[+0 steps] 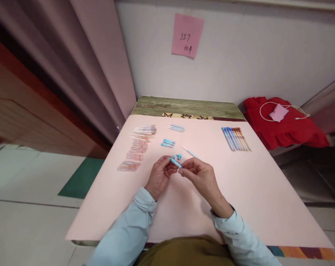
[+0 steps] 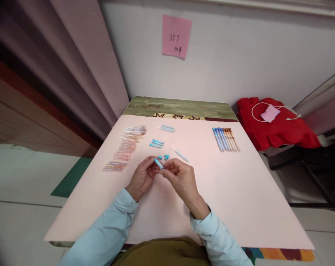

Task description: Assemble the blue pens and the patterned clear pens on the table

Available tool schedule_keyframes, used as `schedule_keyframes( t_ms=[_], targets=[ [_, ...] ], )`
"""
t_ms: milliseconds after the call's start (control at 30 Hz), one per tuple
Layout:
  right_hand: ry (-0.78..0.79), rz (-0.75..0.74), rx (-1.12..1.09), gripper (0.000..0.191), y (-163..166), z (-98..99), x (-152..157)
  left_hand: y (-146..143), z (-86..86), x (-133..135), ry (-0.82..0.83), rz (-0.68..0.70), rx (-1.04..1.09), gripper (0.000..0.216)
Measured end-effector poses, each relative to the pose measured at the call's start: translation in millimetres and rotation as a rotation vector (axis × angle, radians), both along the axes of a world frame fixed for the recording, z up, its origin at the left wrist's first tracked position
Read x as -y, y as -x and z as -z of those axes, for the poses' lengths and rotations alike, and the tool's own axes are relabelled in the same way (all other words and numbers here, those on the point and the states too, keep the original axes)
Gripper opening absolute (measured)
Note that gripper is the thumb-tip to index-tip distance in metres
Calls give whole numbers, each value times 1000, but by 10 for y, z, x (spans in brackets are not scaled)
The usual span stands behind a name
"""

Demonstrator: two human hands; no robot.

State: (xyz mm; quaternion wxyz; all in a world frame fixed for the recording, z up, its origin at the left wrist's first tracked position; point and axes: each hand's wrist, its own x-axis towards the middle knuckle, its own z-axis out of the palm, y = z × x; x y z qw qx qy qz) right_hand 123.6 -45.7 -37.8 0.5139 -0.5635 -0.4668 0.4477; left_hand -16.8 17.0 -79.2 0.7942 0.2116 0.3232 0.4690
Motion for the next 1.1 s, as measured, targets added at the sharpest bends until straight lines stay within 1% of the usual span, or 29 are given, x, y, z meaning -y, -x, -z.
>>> schedule_keyframes(
  t_ms=[67,133,200,267,333,367,433,500,567,633,700,733,800,833,933,1033,1100],
  targets=[
    [-4,16,19,25,-59,-10,-4,10,-15,-26,109,-23,37,6],
    [-13,80,84,26,-187,-11,-40,37,-37,-62,255,-76,86,13],
    [-28,190,264,25,-359,9,-118,78,-63,-99,363,-131,165,18],
    [-19,280,585,22,-517,58,-227,119,-86,-125,407,-164,268,20],
    [55,266,890,18,-606,134,-339,151,-99,-139,430,-176,360,20],
    [95,239,993,18,-617,178,-388,163,-101,-143,441,-179,394,21],
    [152,192,1128,19,-582,264,-456,179,-98,-146,460,-184,445,21],
    [159,178,1203,18,-517,320,-484,187,-91,-147,470,-190,478,21],
    [155,191,1231,18,-470,319,-474,185,-86,-144,464,-191,481,22],
    [147,210,1176,17,-458,249,-417,171,-83,-136,441,-184,438,21],
    [110,225,1030,16,-459,120,-303,146,-83,-125,411,-187,348,20],
    [68,223,932,16,-454,43,-226,131,-83,-118,399,-193,298,20],
    [-30,168,771,18,-419,-107,-48,101,-85,-106,385,-208,213,20],
    [-74,139,734,18,-391,-169,41,86,-87,-100,378,-215,185,20],
    [-199,141,737,15,-288,-267,240,48,-88,-82,324,-224,124,19],
    [-291,161,803,15,-219,-256,306,27,-74,-67,217,-235,49,14],
    [-320,177,845,14,-203,-235,306,24,-52,-65,164,-235,16,11]
  ],
)
